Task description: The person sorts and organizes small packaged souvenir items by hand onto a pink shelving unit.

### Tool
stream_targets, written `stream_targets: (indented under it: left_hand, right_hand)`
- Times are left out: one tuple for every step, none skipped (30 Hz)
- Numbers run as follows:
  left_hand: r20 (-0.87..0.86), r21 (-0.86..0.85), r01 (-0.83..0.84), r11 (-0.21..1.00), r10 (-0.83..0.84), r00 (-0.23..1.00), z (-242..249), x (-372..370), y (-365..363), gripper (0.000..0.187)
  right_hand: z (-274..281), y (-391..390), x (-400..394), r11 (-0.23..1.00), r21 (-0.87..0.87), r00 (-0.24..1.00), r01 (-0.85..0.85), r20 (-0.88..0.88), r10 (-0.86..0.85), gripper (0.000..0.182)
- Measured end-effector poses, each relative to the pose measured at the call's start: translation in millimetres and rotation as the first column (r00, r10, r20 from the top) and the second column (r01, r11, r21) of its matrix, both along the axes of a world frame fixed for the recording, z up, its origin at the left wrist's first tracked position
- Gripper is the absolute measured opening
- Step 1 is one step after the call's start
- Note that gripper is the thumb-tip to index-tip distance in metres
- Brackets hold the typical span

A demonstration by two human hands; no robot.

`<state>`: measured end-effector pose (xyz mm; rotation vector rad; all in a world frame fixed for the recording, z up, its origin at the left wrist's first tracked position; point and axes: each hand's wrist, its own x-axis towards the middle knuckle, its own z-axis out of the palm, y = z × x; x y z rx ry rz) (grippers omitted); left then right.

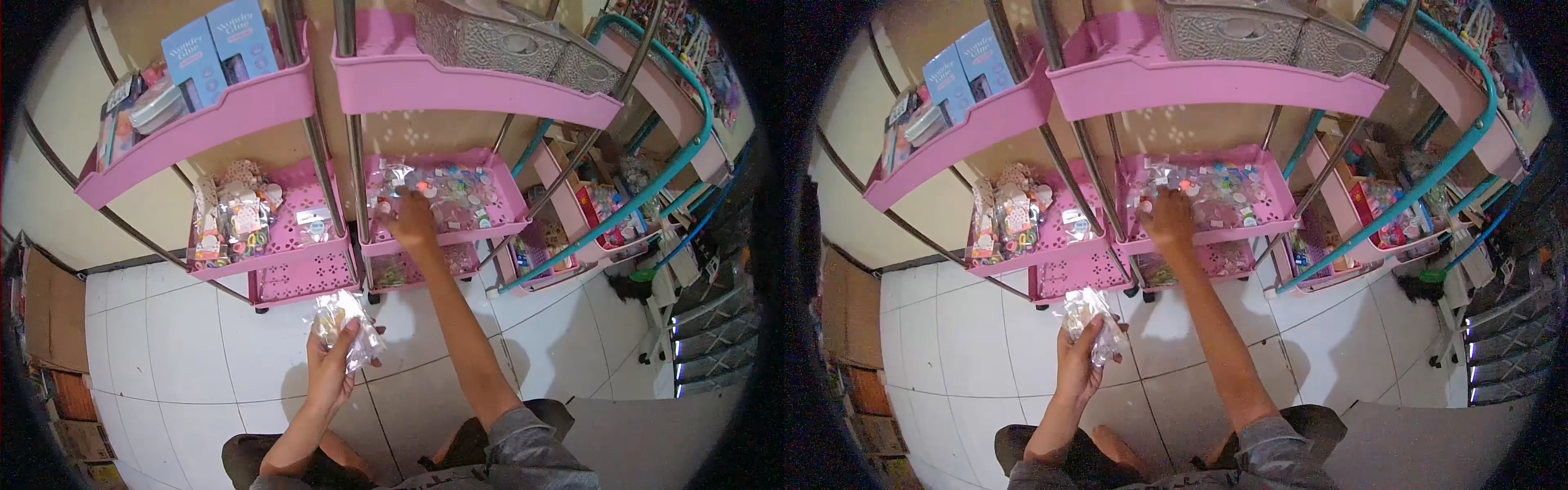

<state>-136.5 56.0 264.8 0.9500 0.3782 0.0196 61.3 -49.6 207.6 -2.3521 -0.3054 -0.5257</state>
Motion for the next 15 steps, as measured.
stream_targets:
  left_hand:
    - [0.001,0.007,0.028,1.000,-0.028,1.000,-2.1,-0.7,1.4,0.024]
    - [0.008,0.010,0.023,1.000,-0.023,1.000,-3.7,-0.6,3.8,0.024]
    - [0.002,-0.011,0.061,0.998,-0.060,0.998,-5.3,-0.7,6.1,0.025]
    - [-0.005,-0.034,0.098,0.995,-0.098,0.995,-6.0,-1.2,7.5,0.026]
    - [-0.005,-0.032,0.094,0.995,-0.094,0.996,-4.5,-1.3,6.9,0.026]
    - [-0.014,-0.027,0.067,0.997,-0.067,0.998,-2.0,-1.0,5.2,0.025]
    - [-0.022,-0.025,0.040,0.999,-0.040,0.999,-0.7,-0.5,4.3,0.023]
    - [-0.024,-0.027,0.038,0.999,-0.038,0.999,-1.1,0.1,5.0,0.023]
    - [-0.013,-0.032,0.053,0.998,-0.053,0.999,-2.1,0.3,5.8,0.023]
    - [-0.002,-0.037,0.068,0.997,-0.068,0.998,-3.3,0.4,6.0,0.023]
    - [-0.004,-0.041,0.068,0.997,-0.068,0.998,-4.5,0.4,5.5,0.023]
    - [0.000,-0.036,0.070,0.997,-0.070,0.998,-5.3,0.5,5.3,0.023]
    - [0.005,-0.030,0.071,0.997,-0.070,0.998,-5.7,0.8,5.3,0.023]
    - [0.005,-0.031,0.068,0.997,-0.068,0.998,-5.4,1.1,5.1,0.023]
    - [0.004,-0.031,0.061,0.998,-0.061,0.998,-4.8,1.4,4.7,0.023]
  right_hand:
    - [1.9,4.9,3.9,0.978,-0.195,0.992,0.071,-0.092,-0.090,0.029]
    - [3.6,5.9,7.3,0.979,-0.191,0.993,0.067,-0.086,-0.085,0.029]
    - [5.0,4.7,9.8,0.987,-0.148,0.992,0.054,-0.108,-0.071,0.026]
    - [5.2,2.8,10.8,0.993,-0.106,0.990,0.042,-0.133,-0.056,0.024]
    - [1.5,0.9,12.9,0.994,-0.104,0.990,0.038,-0.133,-0.052,0.024]
    - [0.1,-0.2,14.0,0.999,-0.026,0.989,-0.020,-0.148,0.016,0.024]
    - [-1.6,-1.7,15.0,0.996,0.050,0.984,-0.077,-0.159,0.084,0.025]
    - [-3.5,-3.6,16.0,0.996,0.048,0.983,-0.079,-0.161,0.086,0.025]
    - [-5.9,-6.0,16.8,0.978,0.199,0.984,-0.064,-0.149,0.095,0.018]
    - [-8.2,-9.0,17.4,0.937,0.345,0.986,-0.048,-0.136,0.100,0.011]
    - [-10.3,-13.6,17.5,0.939,0.342,0.985,-0.047,-0.140,0.100,0.011]
    - [-8.3,-18.3,15.8,0.922,0.385,0.997,-0.040,-0.043,0.061,0.012]
    - [-6.0,-22.0,14.4,0.903,0.428,0.998,-0.039,0.053,0.018,0.012]
    - [-4.0,-28.2,10.4,0.903,0.428,0.998,-0.041,0.053,0.020,0.012]
    - [18.3,-32.0,-5.9,0.717,0.695,0.983,-0.044,-0.097,0.155,0.013]
